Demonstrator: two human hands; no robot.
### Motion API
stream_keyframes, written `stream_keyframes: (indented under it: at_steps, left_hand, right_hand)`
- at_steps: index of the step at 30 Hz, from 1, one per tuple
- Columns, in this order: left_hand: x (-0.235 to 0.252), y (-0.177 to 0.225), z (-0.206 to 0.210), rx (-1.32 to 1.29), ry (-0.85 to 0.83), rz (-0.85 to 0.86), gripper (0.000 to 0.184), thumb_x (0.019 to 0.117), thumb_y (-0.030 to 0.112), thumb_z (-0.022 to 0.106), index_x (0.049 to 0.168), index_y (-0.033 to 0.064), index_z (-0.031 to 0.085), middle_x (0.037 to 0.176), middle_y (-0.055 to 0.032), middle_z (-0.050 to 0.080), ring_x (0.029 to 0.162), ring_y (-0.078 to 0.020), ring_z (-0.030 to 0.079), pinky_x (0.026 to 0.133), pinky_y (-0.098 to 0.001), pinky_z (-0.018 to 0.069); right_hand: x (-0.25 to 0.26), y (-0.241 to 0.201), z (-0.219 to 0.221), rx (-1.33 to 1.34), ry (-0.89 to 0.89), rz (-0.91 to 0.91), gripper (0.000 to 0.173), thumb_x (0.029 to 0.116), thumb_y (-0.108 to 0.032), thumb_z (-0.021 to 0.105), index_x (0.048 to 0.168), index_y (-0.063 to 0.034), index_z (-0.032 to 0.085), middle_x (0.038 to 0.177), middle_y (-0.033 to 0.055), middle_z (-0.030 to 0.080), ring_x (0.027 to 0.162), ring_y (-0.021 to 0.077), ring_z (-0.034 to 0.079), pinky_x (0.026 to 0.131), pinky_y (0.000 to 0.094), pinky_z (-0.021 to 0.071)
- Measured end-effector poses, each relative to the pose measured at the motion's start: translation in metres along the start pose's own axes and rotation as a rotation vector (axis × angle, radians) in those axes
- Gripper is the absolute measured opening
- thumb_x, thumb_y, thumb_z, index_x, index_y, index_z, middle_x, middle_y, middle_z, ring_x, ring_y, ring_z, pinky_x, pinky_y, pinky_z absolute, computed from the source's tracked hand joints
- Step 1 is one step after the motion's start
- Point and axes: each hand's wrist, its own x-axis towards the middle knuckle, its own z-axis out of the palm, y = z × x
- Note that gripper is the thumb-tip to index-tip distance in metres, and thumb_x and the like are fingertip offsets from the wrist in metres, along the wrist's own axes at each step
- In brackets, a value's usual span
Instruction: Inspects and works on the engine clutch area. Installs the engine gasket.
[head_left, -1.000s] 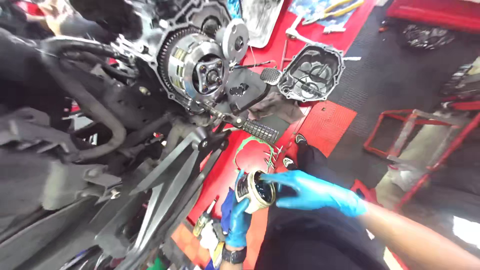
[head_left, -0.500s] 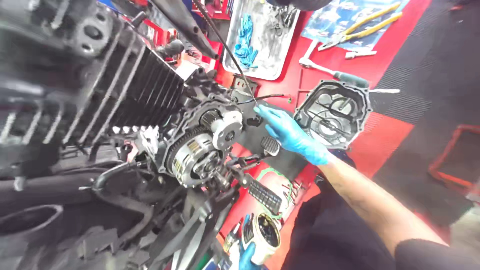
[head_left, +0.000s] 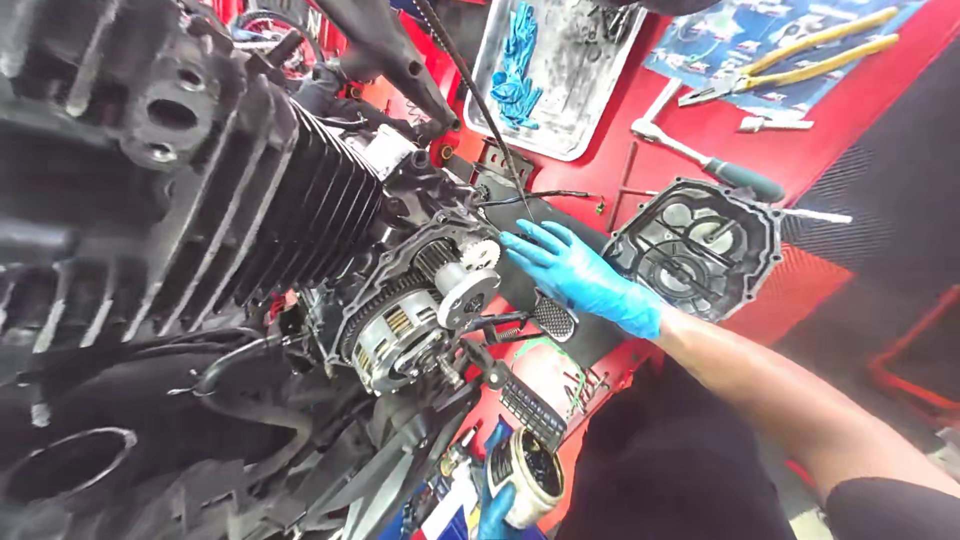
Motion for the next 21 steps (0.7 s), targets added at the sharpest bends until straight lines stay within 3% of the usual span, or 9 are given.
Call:
stream_keyframes:
  at_steps: [7, 11, 13, 15, 17, 19, 21]
  left_hand:
    - [0.001, -0.008, -0.005, -0.064, -0.024, 0.026, 0.069, 0.0813, 0.025, 0.080, 0.138, 0.0033, 0.048, 0.124, -0.0139, 0.068, 0.114, -0.0238, 0.067, 0.100, -0.0442, 0.0547]
    - [0.002, -0.009, -0.005, -0.079, -0.014, 0.000, 0.085, 0.0783, 0.027, 0.083, 0.147, 0.0042, 0.038, 0.130, -0.0157, 0.063, 0.117, -0.0255, 0.066, 0.099, -0.0454, 0.0555]
    - [-0.005, 0.012, 0.021, -0.085, 0.003, -0.018, 0.089, 0.0763, 0.025, 0.083, 0.147, 0.0020, 0.034, 0.126, -0.0141, 0.066, 0.112, -0.0218, 0.068, 0.095, -0.0420, 0.0575]
    - [-0.018, 0.050, 0.068, -0.045, 0.102, -0.064, 0.089, 0.0659, 0.024, 0.081, 0.140, 0.0024, 0.036, 0.109, -0.0057, 0.072, 0.096, -0.0112, 0.072, 0.085, -0.0328, 0.0607]
    - [-0.023, 0.069, 0.089, -0.036, 0.116, -0.070, 0.089, 0.0655, 0.023, 0.080, 0.139, 0.0013, 0.034, 0.106, -0.0027, 0.072, 0.093, -0.0071, 0.072, 0.084, -0.0291, 0.0605]
    - [-0.024, 0.069, 0.090, -0.049, 0.113, -0.058, 0.088, 0.0664, 0.020, 0.077, 0.140, 0.0000, 0.033, 0.107, -0.0033, 0.071, 0.093, -0.0063, 0.072, 0.084, -0.0284, 0.0603]
    - [-0.019, 0.054, 0.070, -0.092, -0.034, 0.035, 0.087, 0.0731, 0.020, 0.076, 0.143, -0.0030, 0.029, 0.114, -0.0071, 0.071, 0.098, -0.0089, 0.072, 0.086, -0.0298, 0.0604]
  right_hand:
    - [0.009, 0.005, -0.001, -0.070, 0.058, -0.036, 0.041, 0.1023, -0.009, 0.049, 0.141, -0.0108, 0.061, 0.158, 0.0015, 0.049, 0.150, 0.0289, 0.039, 0.120, 0.0546, 0.0330]
    - [0.015, 0.006, -0.008, -0.076, 0.055, -0.076, 0.042, 0.1006, -0.006, 0.048, 0.140, -0.0100, 0.062, 0.159, 0.0012, 0.047, 0.150, 0.0290, 0.038, 0.121, 0.0553, 0.0315]
    - [0.021, 0.007, -0.014, -0.089, 0.062, -0.097, 0.040, 0.1001, -0.005, 0.049, 0.137, -0.0095, 0.064, 0.159, 0.0013, 0.047, 0.151, 0.0296, 0.037, 0.121, 0.0553, 0.0319]
    - [0.026, 0.008, -0.019, -0.104, 0.033, -0.111, 0.038, 0.1003, -0.004, 0.049, 0.133, -0.0090, 0.066, 0.160, 0.0004, 0.046, 0.151, 0.0292, 0.036, 0.121, 0.0539, 0.0313]
    - [0.032, 0.010, -0.023, -0.121, 0.029, -0.143, 0.035, 0.1012, -0.005, 0.049, 0.130, -0.0089, 0.068, 0.160, 0.0000, 0.046, 0.151, 0.0288, 0.037, 0.121, 0.0541, 0.0318]
    - [0.035, 0.011, -0.026, -0.134, 0.005, -0.164, 0.035, 0.1013, -0.003, 0.048, 0.130, -0.0082, 0.068, 0.160, -0.0014, 0.046, 0.151, 0.0269, 0.036, 0.122, 0.0545, 0.0303]
    - [0.038, 0.013, -0.031, -0.153, 0.015, -0.188, 0.033, 0.1006, -0.001, 0.049, 0.127, -0.0074, 0.068, 0.159, -0.0012, 0.047, 0.151, 0.0263, 0.036, 0.122, 0.0545, 0.0298]
